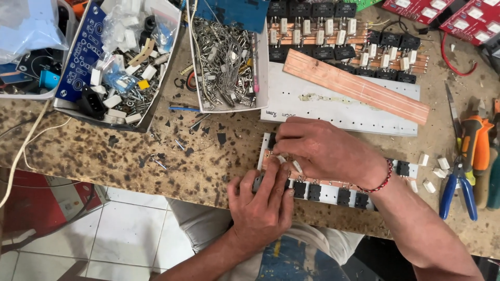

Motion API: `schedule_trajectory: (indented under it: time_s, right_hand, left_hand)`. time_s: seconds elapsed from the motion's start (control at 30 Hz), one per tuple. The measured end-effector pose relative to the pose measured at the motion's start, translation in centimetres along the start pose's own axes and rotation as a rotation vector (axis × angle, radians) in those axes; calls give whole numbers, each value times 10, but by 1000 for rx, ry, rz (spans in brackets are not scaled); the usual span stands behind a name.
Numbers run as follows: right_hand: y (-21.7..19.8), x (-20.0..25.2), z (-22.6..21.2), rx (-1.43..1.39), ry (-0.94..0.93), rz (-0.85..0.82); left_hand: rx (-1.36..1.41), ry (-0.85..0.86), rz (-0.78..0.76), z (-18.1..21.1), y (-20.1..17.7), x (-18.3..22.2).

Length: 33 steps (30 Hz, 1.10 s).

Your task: Placing small white resistors onto a circuit board and using pliers to adjust them.

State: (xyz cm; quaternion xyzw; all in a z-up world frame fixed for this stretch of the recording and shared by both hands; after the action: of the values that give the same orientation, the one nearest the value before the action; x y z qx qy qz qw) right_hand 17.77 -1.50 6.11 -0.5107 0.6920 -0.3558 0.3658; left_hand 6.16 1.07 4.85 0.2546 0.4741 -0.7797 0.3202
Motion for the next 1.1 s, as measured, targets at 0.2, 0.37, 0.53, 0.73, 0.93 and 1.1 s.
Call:
schedule_trajectory:
  time_s: [0.2,0.37,0.53,0.73,0.93,1.1]
  right_hand:
    - [-2,1,-2,-104,-35,26]
    - [2,6,5,-101,2,26]
    - [3,8,3,-126,-42,59]
    - [-1,7,-3,-114,-67,96]
    - [-4,5,-7,-63,-70,128]
    - [-8,13,-4,-12,-22,141]
  left_hand:
    - [-26,3,17,1,-1,-2]
    - [-27,2,18,1,-2,-4]
    - [-28,3,19,1,0,-2]
    - [-22,5,32,1,-1,-2]
    - [-26,0,24,1,-2,-3]
    - [-13,-9,17,1,-4,-6]
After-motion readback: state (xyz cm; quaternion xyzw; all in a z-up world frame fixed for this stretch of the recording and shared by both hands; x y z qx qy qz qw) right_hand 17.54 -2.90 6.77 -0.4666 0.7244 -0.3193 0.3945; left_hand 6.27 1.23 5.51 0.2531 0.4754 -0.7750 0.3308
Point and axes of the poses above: each hand's wrist, its own x-axis away from the middle knuckle, its own y-axis out of the palm, z = x × y, the point moved 10 cm from there along -x, towards the middle knuckle, and after that the axes turned 10 degrees about z, right-handed, at the moved point
